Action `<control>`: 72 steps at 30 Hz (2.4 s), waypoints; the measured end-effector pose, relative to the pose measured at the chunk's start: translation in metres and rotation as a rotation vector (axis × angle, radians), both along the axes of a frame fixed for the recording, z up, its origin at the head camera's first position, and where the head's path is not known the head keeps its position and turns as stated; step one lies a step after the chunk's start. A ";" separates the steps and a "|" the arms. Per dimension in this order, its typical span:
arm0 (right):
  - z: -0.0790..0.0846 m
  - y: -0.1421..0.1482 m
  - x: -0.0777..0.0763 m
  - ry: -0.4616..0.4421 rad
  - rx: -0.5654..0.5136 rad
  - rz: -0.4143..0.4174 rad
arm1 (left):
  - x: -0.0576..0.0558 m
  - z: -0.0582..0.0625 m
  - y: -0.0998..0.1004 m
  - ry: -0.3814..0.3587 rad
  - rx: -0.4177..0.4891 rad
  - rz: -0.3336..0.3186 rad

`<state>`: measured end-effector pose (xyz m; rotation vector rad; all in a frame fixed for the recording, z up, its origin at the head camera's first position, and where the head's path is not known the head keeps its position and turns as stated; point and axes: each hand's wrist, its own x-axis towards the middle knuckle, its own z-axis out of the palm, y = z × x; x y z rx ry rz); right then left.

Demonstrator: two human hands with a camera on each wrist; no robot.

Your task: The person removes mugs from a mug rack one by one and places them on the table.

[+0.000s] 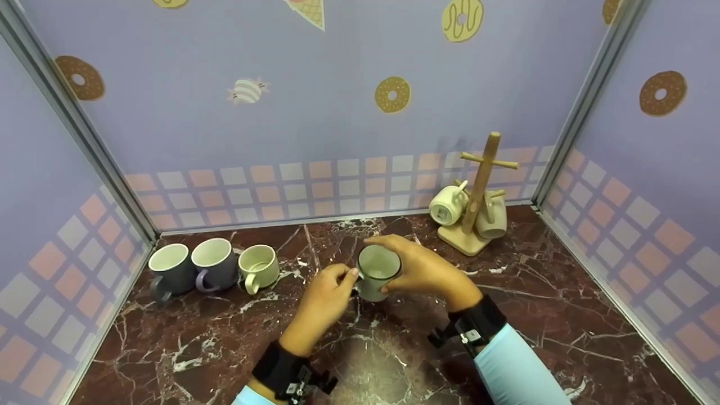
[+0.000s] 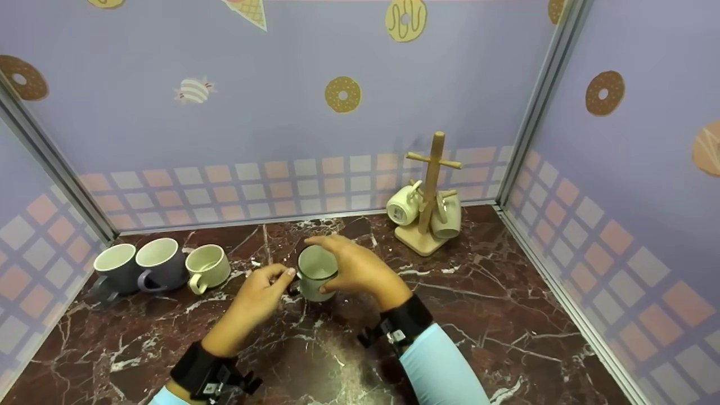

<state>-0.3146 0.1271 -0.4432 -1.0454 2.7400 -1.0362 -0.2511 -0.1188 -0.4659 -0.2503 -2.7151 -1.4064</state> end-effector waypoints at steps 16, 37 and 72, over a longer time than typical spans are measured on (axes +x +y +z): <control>-0.019 -0.014 -0.005 -0.062 -0.016 -0.042 | -0.005 -0.010 0.000 -0.270 0.418 0.023; -0.023 -0.016 -0.007 -0.102 0.069 -0.092 | -0.030 -0.031 -0.043 -0.115 0.710 0.429; -0.019 -0.014 0.000 -0.179 0.079 -0.095 | -0.039 -0.048 -0.076 0.107 0.044 0.520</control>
